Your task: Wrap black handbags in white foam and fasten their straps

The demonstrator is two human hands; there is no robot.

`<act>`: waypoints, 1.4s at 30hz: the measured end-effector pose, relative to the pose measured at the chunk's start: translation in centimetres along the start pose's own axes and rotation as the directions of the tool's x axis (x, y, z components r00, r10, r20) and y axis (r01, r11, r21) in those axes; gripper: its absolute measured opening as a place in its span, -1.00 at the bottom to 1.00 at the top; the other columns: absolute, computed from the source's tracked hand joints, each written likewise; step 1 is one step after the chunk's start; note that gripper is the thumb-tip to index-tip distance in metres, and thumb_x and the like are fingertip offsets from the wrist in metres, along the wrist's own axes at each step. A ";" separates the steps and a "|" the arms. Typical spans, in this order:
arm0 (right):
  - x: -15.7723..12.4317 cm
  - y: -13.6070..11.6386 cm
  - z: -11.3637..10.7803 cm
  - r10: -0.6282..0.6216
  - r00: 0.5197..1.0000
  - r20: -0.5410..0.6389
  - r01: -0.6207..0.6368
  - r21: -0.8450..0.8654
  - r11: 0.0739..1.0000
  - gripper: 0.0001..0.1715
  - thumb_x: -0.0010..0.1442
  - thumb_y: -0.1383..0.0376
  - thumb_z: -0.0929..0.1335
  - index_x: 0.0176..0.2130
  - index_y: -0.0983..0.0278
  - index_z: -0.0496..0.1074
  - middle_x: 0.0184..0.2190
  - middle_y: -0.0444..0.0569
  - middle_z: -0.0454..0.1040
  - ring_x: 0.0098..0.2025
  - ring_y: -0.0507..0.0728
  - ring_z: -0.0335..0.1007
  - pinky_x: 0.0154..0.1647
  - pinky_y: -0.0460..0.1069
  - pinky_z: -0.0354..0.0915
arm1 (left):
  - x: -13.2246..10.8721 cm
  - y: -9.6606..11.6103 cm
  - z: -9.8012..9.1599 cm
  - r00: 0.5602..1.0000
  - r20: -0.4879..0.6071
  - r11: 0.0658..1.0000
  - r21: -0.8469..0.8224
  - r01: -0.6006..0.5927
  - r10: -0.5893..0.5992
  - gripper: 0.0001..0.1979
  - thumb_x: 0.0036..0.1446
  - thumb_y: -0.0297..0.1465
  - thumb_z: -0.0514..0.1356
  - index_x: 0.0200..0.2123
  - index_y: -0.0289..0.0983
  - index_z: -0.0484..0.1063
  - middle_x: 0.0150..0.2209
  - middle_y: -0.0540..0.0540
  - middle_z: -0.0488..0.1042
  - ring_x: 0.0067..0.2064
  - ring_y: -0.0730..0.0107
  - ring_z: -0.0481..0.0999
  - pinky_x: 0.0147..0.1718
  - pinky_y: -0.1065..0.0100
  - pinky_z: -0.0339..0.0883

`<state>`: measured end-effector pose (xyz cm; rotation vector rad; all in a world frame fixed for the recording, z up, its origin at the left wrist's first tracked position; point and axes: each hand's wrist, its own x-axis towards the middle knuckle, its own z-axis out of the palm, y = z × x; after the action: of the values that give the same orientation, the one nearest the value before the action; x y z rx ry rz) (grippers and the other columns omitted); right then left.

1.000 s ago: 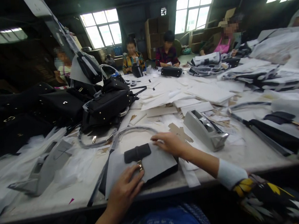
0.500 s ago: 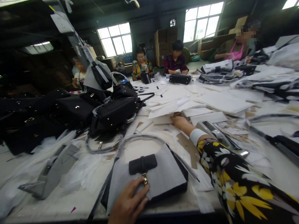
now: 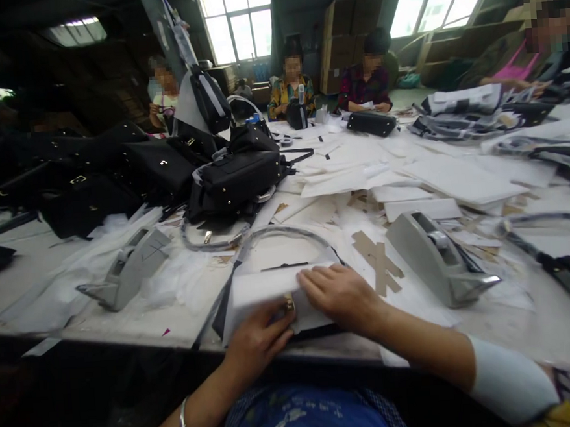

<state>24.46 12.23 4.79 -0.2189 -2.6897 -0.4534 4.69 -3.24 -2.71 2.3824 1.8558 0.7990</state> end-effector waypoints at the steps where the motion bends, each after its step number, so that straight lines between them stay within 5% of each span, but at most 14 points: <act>1: -0.2 -1.5 0.2 -0.020 0.999 0.033 0.018 0.049 0.999 -0.69 0.34 0.36 0.27 0.03 0.41 0.44 -0.11 0.12 0.57 -0.14 0.19 0.47 -0.19 0.05 0.34 | -0.1 0.1 0.0 0.999 0.021 0.999 0.008 0.037 -0.037 -0.68 0.28 -0.31 0.19 0.09 -0.12 0.47 -0.04 -0.15 0.56 -0.07 0.18 0.59 -0.07 0.15 0.54; 4: -0.9 -3.7 1.6 0.022 0.987 0.157 -0.050 0.178 0.983 -0.65 0.32 0.34 0.30 0.08 0.34 0.42 -0.08 0.11 0.53 -0.10 0.23 0.44 -0.06 0.12 0.36 | -0.3 0.4 -0.1 0.993 0.078 0.996 0.034 0.087 -0.090 -0.68 0.29 -0.27 0.18 0.10 -0.06 0.47 -0.17 -0.10 0.60 -0.23 0.22 0.61 -0.20 0.21 0.56; 8: -1.0 -3.3 2.6 0.083 0.964 0.252 -0.145 0.235 0.961 -0.33 0.24 0.37 0.36 0.29 0.18 0.23 0.20 0.18 0.33 0.21 0.34 0.25 0.18 0.26 0.24 | -0.2 0.4 -0.3 0.994 0.068 0.996 0.042 0.080 -0.083 -0.70 0.30 -0.27 0.16 0.06 -0.07 0.50 -0.18 -0.12 0.59 -0.19 0.20 0.61 -0.16 0.22 0.53; 10: -0.8 -3.0 2.4 0.054 0.962 0.266 -0.120 0.237 0.964 -0.30 0.24 0.39 0.36 0.31 0.17 0.20 0.29 0.19 0.23 0.26 0.36 0.20 0.18 0.25 0.26 | -0.1 0.3 -0.3 0.995 0.059 0.996 0.049 0.078 -0.081 -0.72 0.30 -0.26 0.16 0.04 -0.08 0.52 -0.23 -0.12 0.58 -0.20 0.20 0.61 -0.17 0.24 0.52; 14: -1.2 -3.4 2.0 -0.020 0.969 0.245 -0.034 0.214 0.976 -0.39 0.28 0.43 0.30 0.29 0.27 0.23 0.22 0.15 0.37 0.18 0.32 0.33 0.12 0.21 0.34 | -0.4 0.3 0.0 0.994 0.059 0.995 0.059 0.084 -0.087 -0.73 0.29 -0.26 0.17 0.02 -0.08 0.53 -0.29 -0.09 0.60 -0.31 0.23 0.61 -0.30 0.29 0.51; 22: -2.9 -5.2 2.6 0.064 0.956 0.287 -0.130 0.217 0.968 -0.31 0.25 0.49 0.27 0.33 0.22 0.19 0.28 0.07 0.31 0.23 0.34 0.27 0.14 0.24 0.29 | -0.6 0.3 0.5 0.999 0.000 0.997 0.059 0.053 -0.053 -0.84 0.29 -0.31 0.17 -0.18 -0.16 0.56 -0.36 -0.05 0.61 -0.38 0.23 0.60 -0.37 0.28 0.49; 29: -2.6 -5.1 2.6 0.129 0.933 0.337 -0.229 0.276 0.933 -0.35 0.32 0.43 0.25 0.33 0.09 0.18 0.30 -0.02 0.29 0.26 0.30 0.24 0.17 0.21 0.23 | -0.2 2.6 -3.0 0.981 -0.185 0.998 0.029 -0.051 0.056 -0.82 0.33 -0.45 0.08 -0.20 -0.25 0.50 -0.38 -0.04 0.59 -0.38 0.31 0.58 -0.38 0.31 0.47; 32: -2.3 -5.0 2.5 0.140 0.926 0.351 -0.261 0.324 0.909 -0.45 0.36 0.32 0.27 0.30 0.10 0.24 0.28 -0.01 0.31 0.25 0.31 0.24 0.18 0.21 0.23 | 1.1 3.2 -4.3 0.965 -0.221 0.990 0.060 -0.130 0.140 -0.77 0.31 -0.41 0.14 0.01 -0.28 0.45 -0.13 -0.12 0.62 -0.13 0.28 0.62 -0.15 0.29 0.51; 34: -2.1 -5.0 2.5 0.140 0.924 0.357 -0.275 0.363 0.890 -0.50 0.35 0.23 0.30 0.26 0.16 0.30 0.25 0.03 0.35 0.25 0.30 0.24 0.19 0.22 0.22 | 1.9 3.0 -3.9 0.977 -0.135 0.980 0.136 -0.148 0.166 -0.51 0.25 -0.28 0.22 0.20 -0.29 0.31 0.16 -0.25 0.46 0.15 0.10 0.47 0.05 0.13 0.45; 37: -1.8 -4.9 2.3 0.135 0.927 0.351 -0.282 0.412 0.866 -0.50 0.32 0.18 0.34 0.20 0.23 0.36 0.18 0.08 0.42 0.24 0.30 0.26 0.20 0.22 0.23 | 1.8 2.0 -1.5 0.993 0.006 0.952 0.283 -0.116 0.119 -0.15 0.10 -0.14 0.33 0.35 -0.29 0.09 0.32 -0.33 0.24 0.29 -0.06 0.29 0.13 -0.01 0.38; 42: -1.2 -2.1 0.3 0.050 0.952 0.303 -0.236 0.617 0.751 -0.68 0.32 0.27 0.33 0.05 0.20 0.50 0.03 0.01 0.55 0.08 0.15 0.46 0.11 0.03 0.34 | 0.1 -0.1 2.5 0.988 -0.008 0.891 0.433 -0.137 0.156 -0.30 0.27 -0.24 0.16 0.39 -0.29 0.02 0.36 -0.27 0.17 0.34 0.07 0.23 0.18 0.13 0.32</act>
<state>24.97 10.29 3.47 -0.2953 -2.8695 0.6148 5.64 -2.39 -4.85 2.8132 2.0731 0.4821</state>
